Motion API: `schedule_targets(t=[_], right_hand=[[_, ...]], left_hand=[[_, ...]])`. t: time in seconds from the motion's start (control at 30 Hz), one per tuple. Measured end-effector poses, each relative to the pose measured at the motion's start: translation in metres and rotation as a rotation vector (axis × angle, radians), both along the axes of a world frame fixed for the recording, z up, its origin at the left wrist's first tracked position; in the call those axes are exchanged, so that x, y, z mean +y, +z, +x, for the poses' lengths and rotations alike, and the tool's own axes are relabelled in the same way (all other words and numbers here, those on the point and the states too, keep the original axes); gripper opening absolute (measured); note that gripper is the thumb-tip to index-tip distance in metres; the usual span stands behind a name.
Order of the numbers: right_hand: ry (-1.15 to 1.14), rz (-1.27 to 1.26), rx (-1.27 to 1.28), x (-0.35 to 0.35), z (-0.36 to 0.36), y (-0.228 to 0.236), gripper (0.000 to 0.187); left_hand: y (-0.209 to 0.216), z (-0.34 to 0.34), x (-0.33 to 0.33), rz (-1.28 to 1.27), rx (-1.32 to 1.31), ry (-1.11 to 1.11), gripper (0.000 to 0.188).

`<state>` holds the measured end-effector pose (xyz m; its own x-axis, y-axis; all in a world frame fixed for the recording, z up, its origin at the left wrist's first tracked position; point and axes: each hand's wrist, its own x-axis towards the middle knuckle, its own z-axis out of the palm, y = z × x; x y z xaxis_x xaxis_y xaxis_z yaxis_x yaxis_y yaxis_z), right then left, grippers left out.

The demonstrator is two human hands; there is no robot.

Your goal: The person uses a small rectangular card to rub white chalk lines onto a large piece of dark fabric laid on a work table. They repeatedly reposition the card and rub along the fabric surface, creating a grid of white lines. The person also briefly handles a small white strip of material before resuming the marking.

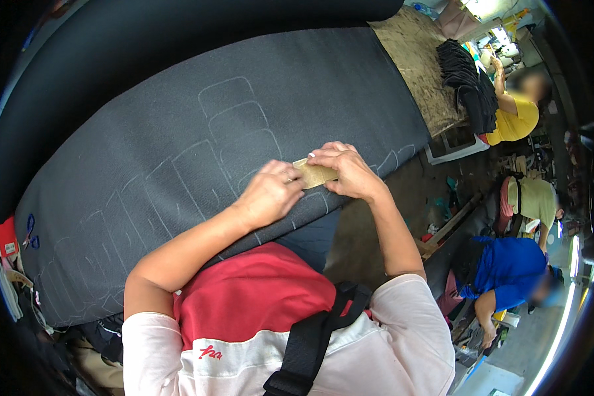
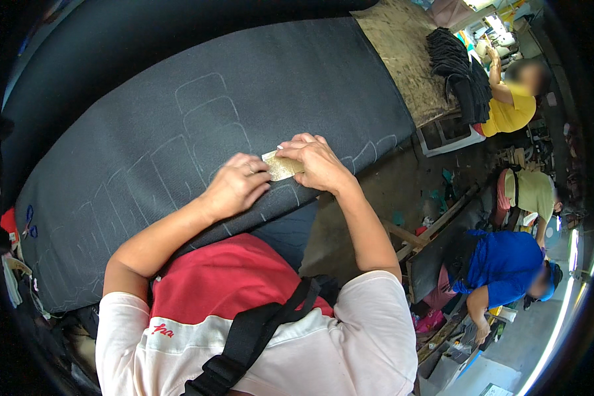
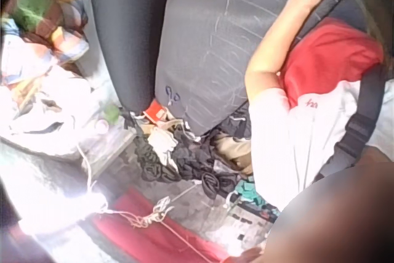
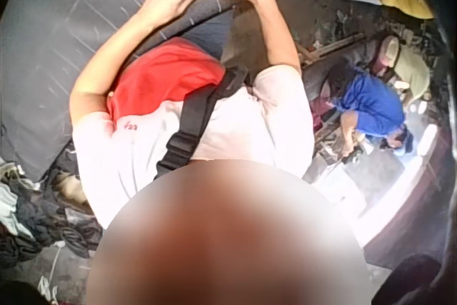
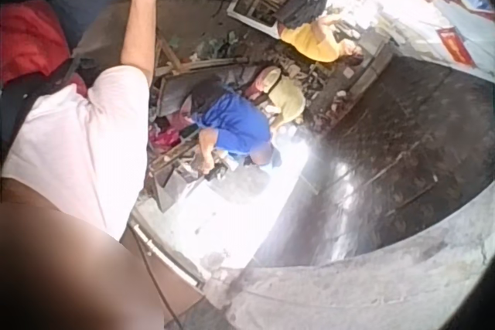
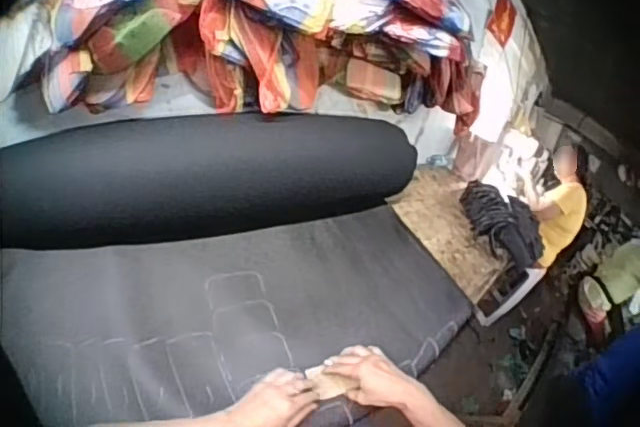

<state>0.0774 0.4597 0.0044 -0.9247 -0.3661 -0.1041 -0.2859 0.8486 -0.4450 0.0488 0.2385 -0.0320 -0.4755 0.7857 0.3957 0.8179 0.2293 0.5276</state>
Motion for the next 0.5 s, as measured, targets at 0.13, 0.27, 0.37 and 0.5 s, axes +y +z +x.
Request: schedule_targets(t=[0.13, 0.27, 0.37, 0.5], right_hand=[[-0.048, -0.199, 0.074, 0.011, -0.006, 0.001, 0.053], [-0.552, -0.788, 0.040, 0.024, -0.007, -0.003, 0.017], [-0.679, -1.021, 0.069, 0.022, -0.003, -0.013, 0.010], [-0.757, -0.944, 0.012, 0.009, 0.002, -0.024, 0.011]], left_hand=[[-0.009, 0.014, 0.018, -0.228, 0.093, -0.070, 0.047], [-0.018, 0.028, 0.022, -0.275, 0.074, -0.011, 0.054], [-0.021, 0.032, 0.023, -0.284, 0.083, 0.017, 0.054], [-0.020, 0.032, 0.023, -0.302, 0.068, 0.011, 0.055]])
